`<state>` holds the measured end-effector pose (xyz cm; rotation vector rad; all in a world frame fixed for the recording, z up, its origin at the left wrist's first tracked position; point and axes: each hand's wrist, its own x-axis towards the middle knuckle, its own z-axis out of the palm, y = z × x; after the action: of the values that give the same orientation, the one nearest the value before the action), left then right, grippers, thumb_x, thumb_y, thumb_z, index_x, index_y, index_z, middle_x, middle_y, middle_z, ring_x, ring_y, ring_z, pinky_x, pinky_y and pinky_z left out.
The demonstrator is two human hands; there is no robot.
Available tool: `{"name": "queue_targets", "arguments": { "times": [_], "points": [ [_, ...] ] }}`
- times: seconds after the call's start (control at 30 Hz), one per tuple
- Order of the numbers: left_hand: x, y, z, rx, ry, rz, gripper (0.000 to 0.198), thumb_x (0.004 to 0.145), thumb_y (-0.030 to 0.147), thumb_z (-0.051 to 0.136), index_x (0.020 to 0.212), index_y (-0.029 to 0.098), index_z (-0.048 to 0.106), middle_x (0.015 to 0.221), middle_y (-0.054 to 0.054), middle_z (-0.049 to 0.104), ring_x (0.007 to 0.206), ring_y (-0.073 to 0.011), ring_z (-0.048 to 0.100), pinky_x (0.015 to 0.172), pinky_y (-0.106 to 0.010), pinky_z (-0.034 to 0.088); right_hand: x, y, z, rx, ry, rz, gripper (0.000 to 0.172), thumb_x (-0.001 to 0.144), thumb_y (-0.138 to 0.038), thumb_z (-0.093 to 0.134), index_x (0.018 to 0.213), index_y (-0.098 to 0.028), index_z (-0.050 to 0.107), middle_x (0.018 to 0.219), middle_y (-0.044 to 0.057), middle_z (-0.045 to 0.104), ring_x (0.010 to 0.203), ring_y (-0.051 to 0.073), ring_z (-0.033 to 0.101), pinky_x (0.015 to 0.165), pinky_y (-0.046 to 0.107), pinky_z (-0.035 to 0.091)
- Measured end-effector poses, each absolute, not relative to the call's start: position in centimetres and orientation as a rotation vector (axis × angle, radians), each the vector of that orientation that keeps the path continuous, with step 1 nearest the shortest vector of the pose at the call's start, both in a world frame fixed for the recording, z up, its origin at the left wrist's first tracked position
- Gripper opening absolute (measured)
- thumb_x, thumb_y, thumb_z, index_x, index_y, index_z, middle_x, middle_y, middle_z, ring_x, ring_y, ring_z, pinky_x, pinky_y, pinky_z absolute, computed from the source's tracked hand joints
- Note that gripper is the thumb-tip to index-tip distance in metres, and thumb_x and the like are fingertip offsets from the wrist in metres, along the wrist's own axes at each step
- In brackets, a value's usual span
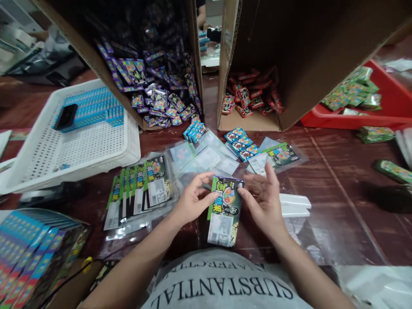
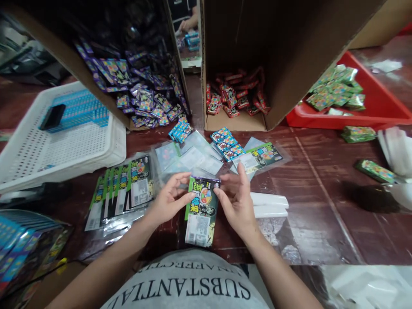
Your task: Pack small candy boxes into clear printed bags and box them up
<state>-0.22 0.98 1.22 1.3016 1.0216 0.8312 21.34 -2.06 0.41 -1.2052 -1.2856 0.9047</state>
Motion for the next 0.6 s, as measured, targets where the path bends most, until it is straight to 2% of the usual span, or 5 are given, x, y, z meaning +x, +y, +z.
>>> {"name": "queue_targets", "arguments": {
  "times": [0.13, 0.27, 0.4, 0.5, 0.6],
  "points": [
    [-0.3, 0.3, 1.0, 1.317, 1.038, 0.709, 0.035, 0.090, 0.034, 0.068, 0.122, 0.024, 0.058, 0.108, -0.004, 0.066, 0.089, -0.0168, 0.067, 0.082, -0.034, 0.057, 22.5, -2.6, -0.4, -1.166, -1.371, 1.084, 0.079, 0.096, -0.027, 0.062, 0.160, -0.043, 0.020, 0.102, 0.002, 0.064, 0.093, 0.020, 0.065, 0.086, 0.041, 0.058],
    [0.0, 0.7, 0.9, 1.401, 1.053, 0.808, 0.015, 0.094, 0.034, 0.061, 0.099, 0.020, 0.064, 0.109, -0.006, 0.069, 0.103, -0.0191, 0.066, 0.095, -0.036, 0.053, 22.9, -2.5, -0.3, -1.166, -1.405, 1.096, 0.077, 0.095, -0.026, 0.063, 0.159, -0.043, 0.025, 0.098, 0.001, 0.063, 0.088, 0.020, 0.064, 0.083, 0.040, 0.058],
    [0.4, 1.3, 1.3, 1.299, 1.038, 0.924, 0.017, 0.091, 0.028, 0.066, 0.104, 0.020, 0.060, 0.104, -0.006, 0.071, 0.101, -0.0176, 0.068, 0.093, -0.035, 0.053, 22.5, -2.1, 0.2, -1.135, -1.361, 1.045, 0.088, 0.093, -0.027, 0.067, 0.160, -0.048, 0.014, 0.121, 0.005, 0.060, 0.096, 0.019, 0.063, 0.084, 0.040, 0.059],
    [0.5, 1.5, 2.1, 1.346, 1.021, 0.862, 0.022, 0.089, 0.030, 0.068, 0.108, 0.020, 0.063, 0.100, -0.005, 0.072, 0.096, -0.0172, 0.068, 0.090, -0.035, 0.054, 22.6, -2.1, 1.0, -1.126, -1.382, 1.142, 0.084, 0.095, -0.029, 0.066, 0.161, -0.045, 0.017, 0.101, 0.002, 0.065, 0.088, 0.020, 0.064, 0.082, 0.040, 0.059],
    [0.6, 1.7, 3.0, 1.413, 0.996, 0.772, 0.016, 0.091, 0.034, 0.068, 0.091, 0.018, 0.069, 0.097, -0.006, 0.073, 0.091, -0.0168, 0.067, 0.087, -0.034, 0.054, 22.7, -2.2, 1.9, -1.137, -1.357, 1.188, 0.079, 0.094, -0.032, 0.068, 0.159, -0.041, 0.023, 0.090, 0.000, 0.064, 0.084, 0.020, 0.065, 0.081, 0.040, 0.059]
  ]
}}
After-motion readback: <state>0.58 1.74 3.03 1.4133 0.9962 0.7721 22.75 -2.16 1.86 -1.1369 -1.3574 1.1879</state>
